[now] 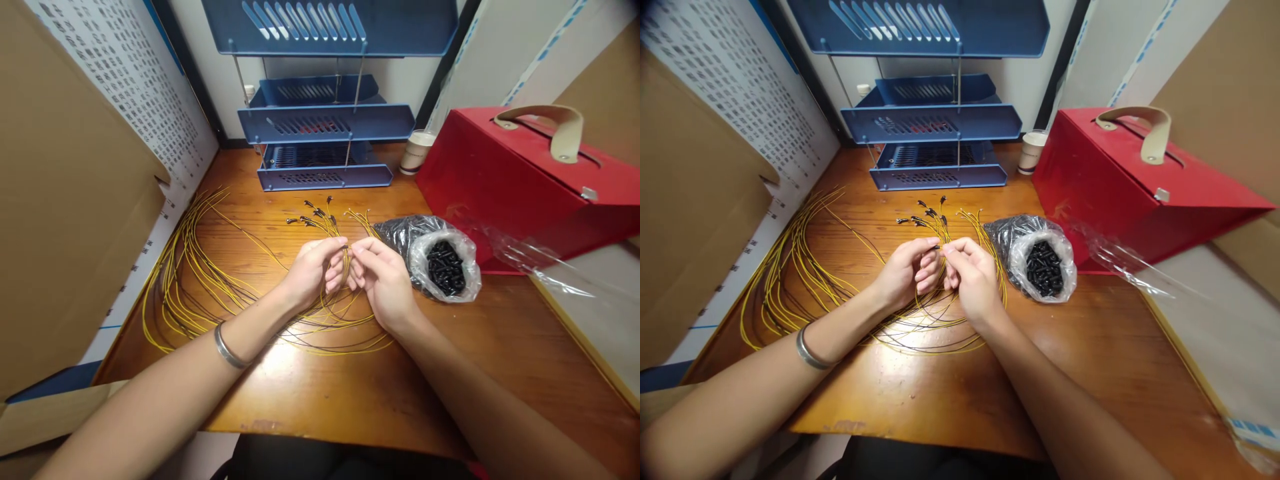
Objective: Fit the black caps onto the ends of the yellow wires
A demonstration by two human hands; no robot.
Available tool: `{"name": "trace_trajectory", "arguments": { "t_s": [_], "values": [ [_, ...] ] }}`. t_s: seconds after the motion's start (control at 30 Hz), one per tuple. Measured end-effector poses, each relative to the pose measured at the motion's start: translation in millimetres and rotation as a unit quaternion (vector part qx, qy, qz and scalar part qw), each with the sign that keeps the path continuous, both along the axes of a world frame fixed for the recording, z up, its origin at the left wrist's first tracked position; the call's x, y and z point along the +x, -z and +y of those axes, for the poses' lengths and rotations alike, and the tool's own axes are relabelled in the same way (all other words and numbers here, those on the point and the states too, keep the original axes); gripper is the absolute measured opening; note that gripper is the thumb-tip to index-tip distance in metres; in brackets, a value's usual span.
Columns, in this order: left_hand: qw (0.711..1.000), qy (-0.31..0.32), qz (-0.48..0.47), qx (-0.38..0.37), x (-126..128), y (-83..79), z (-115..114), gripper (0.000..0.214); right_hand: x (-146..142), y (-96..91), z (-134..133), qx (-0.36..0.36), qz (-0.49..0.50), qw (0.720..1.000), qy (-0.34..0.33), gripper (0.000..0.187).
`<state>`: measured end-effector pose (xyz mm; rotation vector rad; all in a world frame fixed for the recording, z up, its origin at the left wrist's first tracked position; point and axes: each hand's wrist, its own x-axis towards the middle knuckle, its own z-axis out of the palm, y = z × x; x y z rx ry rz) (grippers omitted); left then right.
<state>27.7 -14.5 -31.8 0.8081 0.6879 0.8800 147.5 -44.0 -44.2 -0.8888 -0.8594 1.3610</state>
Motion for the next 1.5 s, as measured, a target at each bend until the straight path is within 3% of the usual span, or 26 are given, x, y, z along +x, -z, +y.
{"name": "trace_trajectory", "arguments": {
  "t_s": [0.3, 0.57, 1.5],
  "values": [
    [1.0, -0.006, 0.016, 0.015, 0.8, -0.8, -1.3, 0.048, 1.6, -2.0, 1.9, -0.005, -0.028, 1.0, -0.002, 0.027],
    [1.0, -0.009, -0.004, 0.03, 0.4, 0.9, -1.2, 0.044, -0.5, -3.8, -0.8, 0.011, -0.018, 0.999, -0.024, 0.021],
    [0.998, -0.028, 0.011, 0.057, -3.0, 3.0, 3.7, 0.041, -6.5, -0.7, -0.6, -0.009, -0.013, 0.998, 0.056, 0.022]
  ]
}}
